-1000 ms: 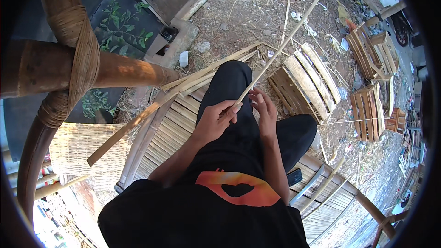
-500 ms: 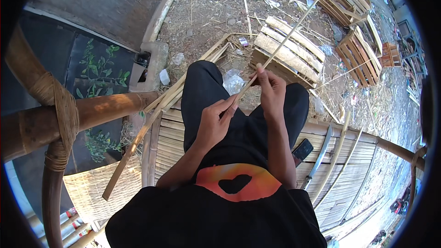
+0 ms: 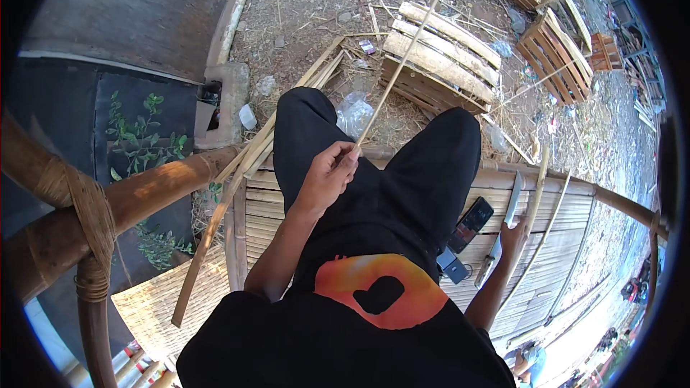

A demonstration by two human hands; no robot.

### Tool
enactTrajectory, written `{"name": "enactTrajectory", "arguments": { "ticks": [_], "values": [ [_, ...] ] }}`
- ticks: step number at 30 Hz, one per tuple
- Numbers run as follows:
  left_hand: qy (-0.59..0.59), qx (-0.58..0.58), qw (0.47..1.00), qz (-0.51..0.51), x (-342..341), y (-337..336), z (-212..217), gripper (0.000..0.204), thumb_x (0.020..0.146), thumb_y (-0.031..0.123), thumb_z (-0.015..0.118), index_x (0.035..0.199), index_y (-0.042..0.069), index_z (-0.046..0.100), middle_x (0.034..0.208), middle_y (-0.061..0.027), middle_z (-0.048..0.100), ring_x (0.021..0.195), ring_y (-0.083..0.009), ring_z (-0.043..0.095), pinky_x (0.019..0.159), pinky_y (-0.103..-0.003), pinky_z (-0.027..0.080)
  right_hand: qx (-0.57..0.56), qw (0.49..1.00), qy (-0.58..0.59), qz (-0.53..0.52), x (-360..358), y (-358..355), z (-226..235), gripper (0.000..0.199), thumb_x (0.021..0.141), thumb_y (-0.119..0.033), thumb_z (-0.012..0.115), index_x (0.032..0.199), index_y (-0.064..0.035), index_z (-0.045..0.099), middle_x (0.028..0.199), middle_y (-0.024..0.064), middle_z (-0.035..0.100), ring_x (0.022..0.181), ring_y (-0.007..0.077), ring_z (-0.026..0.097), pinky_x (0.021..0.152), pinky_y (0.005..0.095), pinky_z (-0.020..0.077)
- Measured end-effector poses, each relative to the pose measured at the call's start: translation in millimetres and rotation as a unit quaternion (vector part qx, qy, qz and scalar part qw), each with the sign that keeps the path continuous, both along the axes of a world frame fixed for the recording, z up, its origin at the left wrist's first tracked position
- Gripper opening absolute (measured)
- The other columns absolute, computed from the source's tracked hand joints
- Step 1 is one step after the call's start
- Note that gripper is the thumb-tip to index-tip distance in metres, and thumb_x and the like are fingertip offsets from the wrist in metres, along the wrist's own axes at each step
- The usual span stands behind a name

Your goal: The person shaves a long bamboo stick using a machete, repeatedly running the blade along the stick to thin it down while holding the stick in one hand and the machete in the other.

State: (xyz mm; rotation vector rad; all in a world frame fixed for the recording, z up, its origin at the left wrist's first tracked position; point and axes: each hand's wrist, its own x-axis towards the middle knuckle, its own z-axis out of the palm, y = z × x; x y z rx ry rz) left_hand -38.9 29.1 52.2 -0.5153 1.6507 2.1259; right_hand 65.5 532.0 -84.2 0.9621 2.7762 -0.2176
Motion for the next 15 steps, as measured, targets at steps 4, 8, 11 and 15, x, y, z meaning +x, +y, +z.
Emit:
{"name": "enactTrajectory", "arguments": {
  "ticks": [4, 8, 11, 15],
  "values": [
    [-0.016, 0.015, 0.999, -0.041, -7.3, 0.6, -8.4, 0.018, 0.102, 0.024, 0.053, 0.105, 0.007, 0.047, 0.069, 0.0024, 0.047, 0.051, 0.0002, 0.033, 0.042, -0.016, 0.024, -0.135, 0.979, -0.089, -0.122, 107.0, 74.5, -66.6, 0.088, 0.065, -0.023, 0.076, 0.140, -0.0026, 0.036, 0.130, 0.0272, 0.051, 0.122, 0.0406, 0.051, 0.104, 0.0429, 0.0410],
    [-0.021, 0.001, 0.999, -0.045, -5.1, 2.7, -12.2, 0.016, 0.103, 0.024, 0.051, 0.103, 0.008, 0.047, 0.063, 0.0048, 0.044, 0.048, 0.0008, 0.030, 0.041, -0.016, 0.021, -0.091, 0.982, -0.072, -0.152, 83.1, 6.9, -47.0, 0.070, 0.069, -0.029, 0.074, 0.126, -0.0007, 0.046, 0.126, 0.0266, 0.052, 0.118, 0.0408, 0.052, 0.097, 0.0468, 0.0440],
    [-0.022, -0.005, 0.998, -0.057, -3.6, 8.7, -14.0, 0.017, 0.103, 0.025, 0.051, 0.102, 0.008, 0.048, 0.062, 0.0058, 0.041, 0.047, 0.0011, 0.028, 0.041, -0.017, 0.019, -0.018, 0.982, -0.024, -0.185, 100.1, -0.4, -42.8, 0.059, 0.071, -0.033, 0.072, 0.116, -0.0005, 0.051, 0.120, 0.0268, 0.056, 0.113, 0.0417, 0.055, 0.093, 0.0487, 0.0448],
    [0.008, 0.008, 0.999, -0.043, 0.2, -0.9, -17.4, 0.018, 0.103, 0.026, 0.051, 0.100, 0.008, 0.050, 0.062, 0.0063, 0.035, 0.047, -0.0001, 0.026, 0.041, -0.018, 0.019, -0.055, 0.974, -0.072, -0.209, 92.1, -13.2, -31.7, 0.053, 0.074, -0.036, 0.071, 0.110, -0.0007, 0.056, 0.108, 0.0255, 0.063, 0.106, 0.0410, 0.059, 0.090, 0.0489, 0.0458]
  ]
}}
